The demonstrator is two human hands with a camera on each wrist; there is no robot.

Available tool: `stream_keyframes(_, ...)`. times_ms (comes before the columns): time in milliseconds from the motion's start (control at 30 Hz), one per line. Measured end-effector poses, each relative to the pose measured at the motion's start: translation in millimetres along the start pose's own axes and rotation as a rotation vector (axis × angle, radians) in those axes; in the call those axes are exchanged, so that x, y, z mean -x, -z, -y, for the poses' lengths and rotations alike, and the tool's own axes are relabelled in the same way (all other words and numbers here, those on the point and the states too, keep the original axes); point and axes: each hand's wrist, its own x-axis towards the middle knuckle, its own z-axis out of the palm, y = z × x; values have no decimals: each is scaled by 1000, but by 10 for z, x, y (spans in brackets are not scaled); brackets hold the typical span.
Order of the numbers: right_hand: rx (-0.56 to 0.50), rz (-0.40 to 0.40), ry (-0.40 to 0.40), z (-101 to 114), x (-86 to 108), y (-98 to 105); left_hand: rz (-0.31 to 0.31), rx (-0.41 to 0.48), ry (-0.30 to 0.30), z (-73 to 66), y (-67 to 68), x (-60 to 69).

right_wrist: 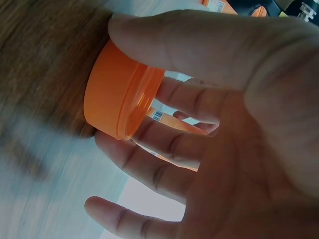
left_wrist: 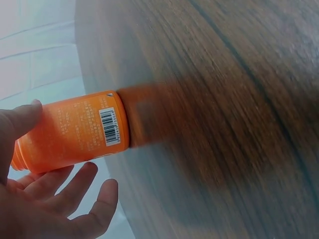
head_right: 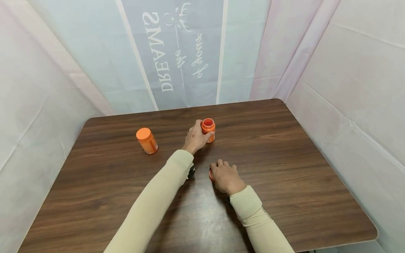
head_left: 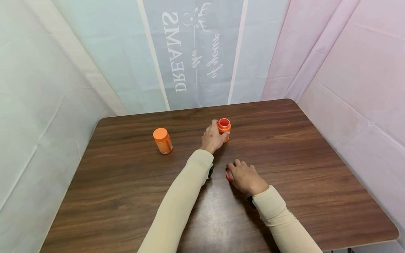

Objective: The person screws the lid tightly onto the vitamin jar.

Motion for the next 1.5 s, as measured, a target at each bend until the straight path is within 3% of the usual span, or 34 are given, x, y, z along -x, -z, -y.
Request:
stream_keyframes(367, 6, -8, 12, 53, -28, -27, 21, 48, -25, 86, 62, 51)
stream_keyframes(700, 27, -26, 31, 94, -40, -38, 88, 130, -47, 129, 98, 96)
stream_keyframes(1000, -26, -58, 49, 90, -51, -24, 145, 150, -90, 165, 156, 139)
stream_keyframes(1500, -125, -153, 98, 77, -61, -56, 203, 142, -78, 172, 239, 243)
